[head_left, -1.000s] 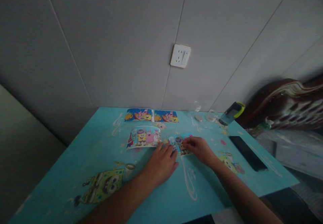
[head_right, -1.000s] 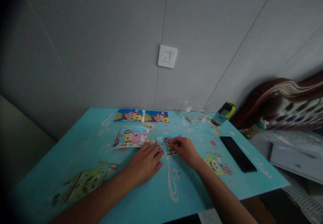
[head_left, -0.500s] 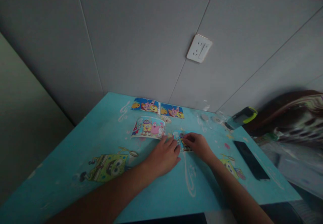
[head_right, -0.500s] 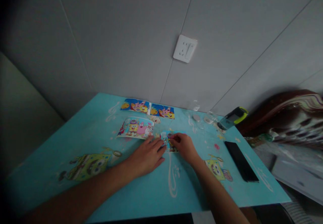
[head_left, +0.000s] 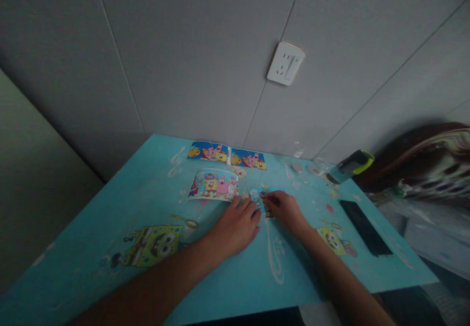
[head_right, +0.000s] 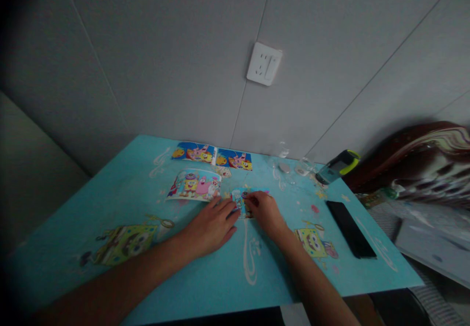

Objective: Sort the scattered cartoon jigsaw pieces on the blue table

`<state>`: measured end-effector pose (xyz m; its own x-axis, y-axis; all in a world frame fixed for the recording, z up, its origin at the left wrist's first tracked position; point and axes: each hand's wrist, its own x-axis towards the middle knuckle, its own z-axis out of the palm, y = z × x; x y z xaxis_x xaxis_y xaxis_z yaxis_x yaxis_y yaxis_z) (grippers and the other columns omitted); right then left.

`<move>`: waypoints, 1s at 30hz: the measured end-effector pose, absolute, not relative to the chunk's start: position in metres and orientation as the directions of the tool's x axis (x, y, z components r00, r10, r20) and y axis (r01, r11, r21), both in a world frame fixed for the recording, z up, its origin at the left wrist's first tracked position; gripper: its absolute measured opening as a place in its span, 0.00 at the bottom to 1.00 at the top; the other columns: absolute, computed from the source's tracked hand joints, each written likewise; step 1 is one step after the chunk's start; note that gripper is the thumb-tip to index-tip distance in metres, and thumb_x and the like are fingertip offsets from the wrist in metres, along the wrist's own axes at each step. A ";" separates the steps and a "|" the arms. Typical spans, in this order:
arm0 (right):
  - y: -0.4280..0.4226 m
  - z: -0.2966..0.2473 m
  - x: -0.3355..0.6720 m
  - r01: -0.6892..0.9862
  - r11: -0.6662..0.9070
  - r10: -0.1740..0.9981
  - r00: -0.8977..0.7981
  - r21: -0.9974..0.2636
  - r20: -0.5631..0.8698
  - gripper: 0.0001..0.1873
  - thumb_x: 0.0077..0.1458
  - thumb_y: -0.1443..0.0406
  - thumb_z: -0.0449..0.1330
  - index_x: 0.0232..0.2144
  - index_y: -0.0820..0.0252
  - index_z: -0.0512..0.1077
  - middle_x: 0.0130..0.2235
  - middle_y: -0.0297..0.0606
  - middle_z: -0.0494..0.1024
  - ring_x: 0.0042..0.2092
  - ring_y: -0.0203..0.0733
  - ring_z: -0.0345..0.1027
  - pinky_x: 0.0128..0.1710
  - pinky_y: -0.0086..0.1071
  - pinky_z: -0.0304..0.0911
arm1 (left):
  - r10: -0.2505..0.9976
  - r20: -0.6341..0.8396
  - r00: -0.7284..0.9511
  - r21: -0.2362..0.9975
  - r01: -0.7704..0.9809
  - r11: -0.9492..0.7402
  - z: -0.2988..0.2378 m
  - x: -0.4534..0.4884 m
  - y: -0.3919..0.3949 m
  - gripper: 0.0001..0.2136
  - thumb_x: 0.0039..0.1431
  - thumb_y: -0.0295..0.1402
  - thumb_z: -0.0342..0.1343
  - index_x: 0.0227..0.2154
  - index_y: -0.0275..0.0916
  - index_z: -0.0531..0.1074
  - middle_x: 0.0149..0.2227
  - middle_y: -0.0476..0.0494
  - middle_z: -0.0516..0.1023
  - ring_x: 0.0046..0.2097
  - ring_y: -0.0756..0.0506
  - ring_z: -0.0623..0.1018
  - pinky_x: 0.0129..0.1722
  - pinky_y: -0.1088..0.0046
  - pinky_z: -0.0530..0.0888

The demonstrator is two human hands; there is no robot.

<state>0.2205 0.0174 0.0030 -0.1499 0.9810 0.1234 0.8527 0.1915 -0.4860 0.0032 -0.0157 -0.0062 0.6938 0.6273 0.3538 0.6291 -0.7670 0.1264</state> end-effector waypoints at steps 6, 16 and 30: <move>0.003 -0.002 0.217 0.883 0.310 0.947 -0.253 -0.353 0.198 0.15 0.65 0.62 0.53 0.45 0.57 0.78 0.41 0.43 0.79 0.43 0.45 0.72 0.49 0.37 0.66 | 0.633 0.355 0.688 0.138 0.631 -0.763 -0.007 0.003 -0.017 0.16 0.67 0.36 0.49 0.54 0.37 0.68 0.54 0.36 0.71 0.61 0.36 0.66 0.64 0.49 0.55; -0.030 0.028 0.239 0.788 0.523 0.846 -0.525 -0.324 0.087 0.22 0.69 0.59 0.48 0.61 0.51 0.67 0.62 0.40 0.69 0.63 0.49 0.62 0.64 0.47 0.55 | 0.655 0.305 0.691 0.121 0.655 -0.746 -0.006 0.007 -0.017 0.14 0.67 0.34 0.48 0.52 0.38 0.68 0.53 0.37 0.72 0.57 0.37 0.69 0.62 0.52 0.61; -0.025 -0.010 0.254 0.832 0.505 0.860 -0.507 -0.229 0.057 0.32 0.69 0.51 0.43 0.71 0.53 0.45 0.71 0.41 0.45 0.72 0.51 0.35 0.70 0.51 0.36 | 0.626 0.298 0.720 0.076 0.636 -0.768 0.010 -0.028 -0.027 0.27 0.70 0.50 0.41 0.66 0.45 0.56 0.66 0.40 0.62 0.67 0.38 0.60 0.68 0.48 0.50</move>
